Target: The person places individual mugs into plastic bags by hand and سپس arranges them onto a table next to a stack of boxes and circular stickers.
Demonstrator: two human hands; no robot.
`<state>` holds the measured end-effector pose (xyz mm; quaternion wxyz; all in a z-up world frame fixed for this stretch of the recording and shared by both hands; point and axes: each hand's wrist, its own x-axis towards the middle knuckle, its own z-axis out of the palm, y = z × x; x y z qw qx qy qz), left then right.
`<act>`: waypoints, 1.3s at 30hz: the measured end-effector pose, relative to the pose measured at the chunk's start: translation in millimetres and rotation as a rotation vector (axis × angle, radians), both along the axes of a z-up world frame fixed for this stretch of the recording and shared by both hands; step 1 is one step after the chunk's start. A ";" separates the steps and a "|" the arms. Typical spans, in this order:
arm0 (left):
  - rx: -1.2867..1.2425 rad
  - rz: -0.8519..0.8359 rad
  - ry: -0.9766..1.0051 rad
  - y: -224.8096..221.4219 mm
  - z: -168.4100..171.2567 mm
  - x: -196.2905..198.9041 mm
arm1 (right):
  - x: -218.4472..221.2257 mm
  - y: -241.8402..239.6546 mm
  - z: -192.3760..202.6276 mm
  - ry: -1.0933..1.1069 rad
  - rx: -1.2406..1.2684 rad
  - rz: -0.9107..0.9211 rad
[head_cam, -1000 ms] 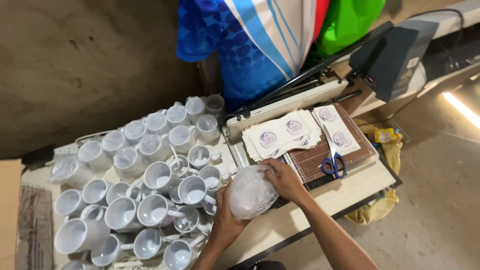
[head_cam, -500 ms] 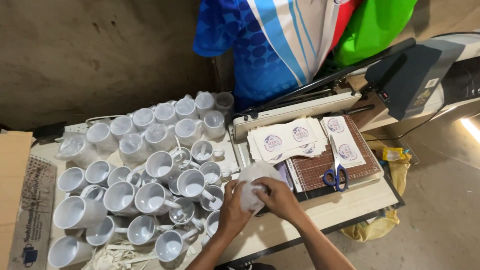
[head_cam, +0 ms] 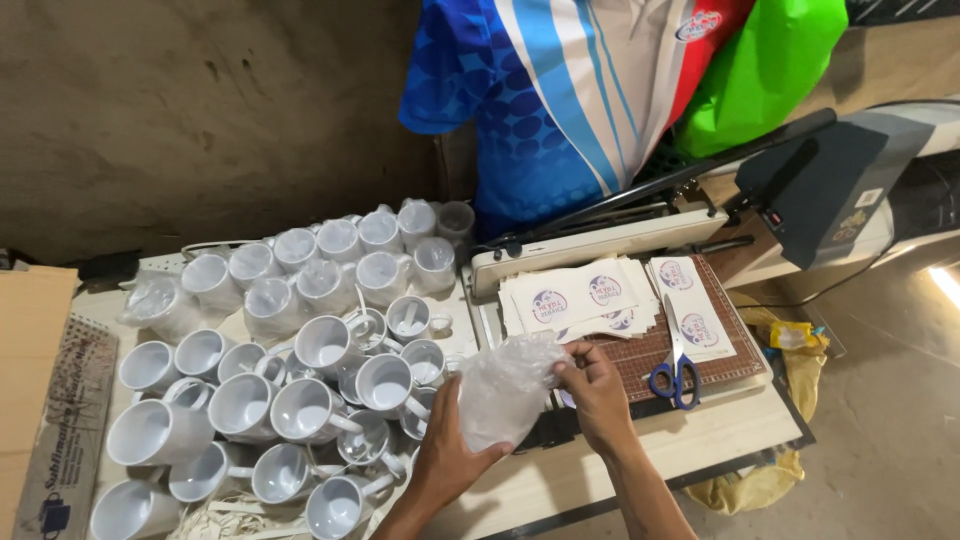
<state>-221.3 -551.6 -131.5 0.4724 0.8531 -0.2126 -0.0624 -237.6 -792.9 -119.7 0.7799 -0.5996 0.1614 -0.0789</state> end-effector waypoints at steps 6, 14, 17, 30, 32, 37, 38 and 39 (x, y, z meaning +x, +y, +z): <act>-0.255 0.184 -0.115 2.5 45.1 7.1 | -0.3 24.9 2.2 -0.046 -0.009 0.111; -0.735 0.251 0.285 59.7 31.9 50.1 | 19.8 65.8 25.9 -0.029 0.044 0.069; -0.668 0.336 0.278 94.9 43.5 51.6 | 23.5 86.3 24.8 -0.099 0.058 0.083; -0.589 0.287 0.060 251.4 33.1 38.2 | 18.9 231.8 23.8 0.020 -0.462 0.221; -0.425 0.242 -0.107 270.3 51.1 29.8 | 16.1 256.4 29.3 -0.037 -0.621 0.202; -0.286 0.067 -0.249 305.6 71.2 34.2 | 17.3 320.0 77.5 -0.431 -0.790 0.342; -0.289 0.066 -0.250 311.8 76.8 38.3 | 23.1 332.4 91.1 -0.431 -0.793 0.341; -0.246 -0.003 -0.342 316.6 82.8 41.9 | 28.1 343.4 104.5 -0.545 -0.872 0.409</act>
